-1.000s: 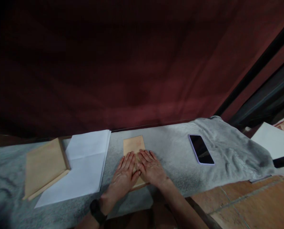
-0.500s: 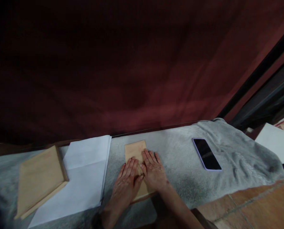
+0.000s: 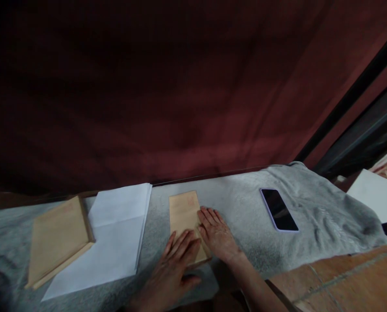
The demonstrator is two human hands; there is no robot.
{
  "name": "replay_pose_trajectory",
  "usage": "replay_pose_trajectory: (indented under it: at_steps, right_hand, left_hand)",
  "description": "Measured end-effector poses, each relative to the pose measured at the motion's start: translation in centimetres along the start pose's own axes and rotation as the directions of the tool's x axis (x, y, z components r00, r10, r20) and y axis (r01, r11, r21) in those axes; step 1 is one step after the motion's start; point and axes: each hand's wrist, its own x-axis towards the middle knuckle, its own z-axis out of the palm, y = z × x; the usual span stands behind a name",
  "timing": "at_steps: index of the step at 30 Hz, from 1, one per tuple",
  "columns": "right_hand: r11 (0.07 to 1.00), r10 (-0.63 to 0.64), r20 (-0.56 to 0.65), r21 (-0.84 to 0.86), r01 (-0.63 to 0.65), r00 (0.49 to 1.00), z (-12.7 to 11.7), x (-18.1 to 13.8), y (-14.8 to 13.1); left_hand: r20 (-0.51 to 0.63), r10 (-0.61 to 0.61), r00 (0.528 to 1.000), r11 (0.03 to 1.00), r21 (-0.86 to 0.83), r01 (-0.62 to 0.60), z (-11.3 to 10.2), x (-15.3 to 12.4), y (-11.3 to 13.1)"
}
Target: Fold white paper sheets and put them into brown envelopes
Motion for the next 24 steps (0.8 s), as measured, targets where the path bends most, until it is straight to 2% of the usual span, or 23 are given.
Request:
replay_pose_trajectory:
  at_steps: [7,11,14,16,21,24]
  right_hand:
    - [0.981,-0.007,0.108,0.191,-0.014,0.994,-1.2,-0.4,1.7]
    - [0.953,0.006,0.155,0.3,-0.053,0.988,-1.8,-0.7,2.7]
    - [0.933,0.056,0.137,0.347,-0.101,0.989,-2.6,-1.0,1.9]
    - [0.928,0.063,0.142,0.355,-0.111,0.988,-3.2,-1.3,0.7]
    - [0.933,-0.16,0.16,0.346,0.096,0.974,-3.9,-2.7,-1.9]
    - [0.955,-0.155,0.143,0.274,0.111,0.977,-3.3,-3.1,-2.3]
  left_hand:
    - [-0.057,-0.026,0.998,0.999,-0.038,0.024,-0.8,0.1,-0.2]
    - [-0.099,-0.18,0.979,0.982,-0.078,0.173,-0.2,0.3,-0.9]
    - [-0.164,-0.253,0.954,0.968,-0.034,0.25,0.8,-0.1,-1.3]
    - [-0.189,-0.238,0.953,0.97,0.005,0.243,1.2,-0.5,-1.3]
    - [-0.165,-0.134,0.977,0.99,0.025,0.14,1.4,-1.3,-1.2]
    - [-0.23,-0.192,0.954,0.978,0.036,0.205,2.5,-1.6,-1.2]
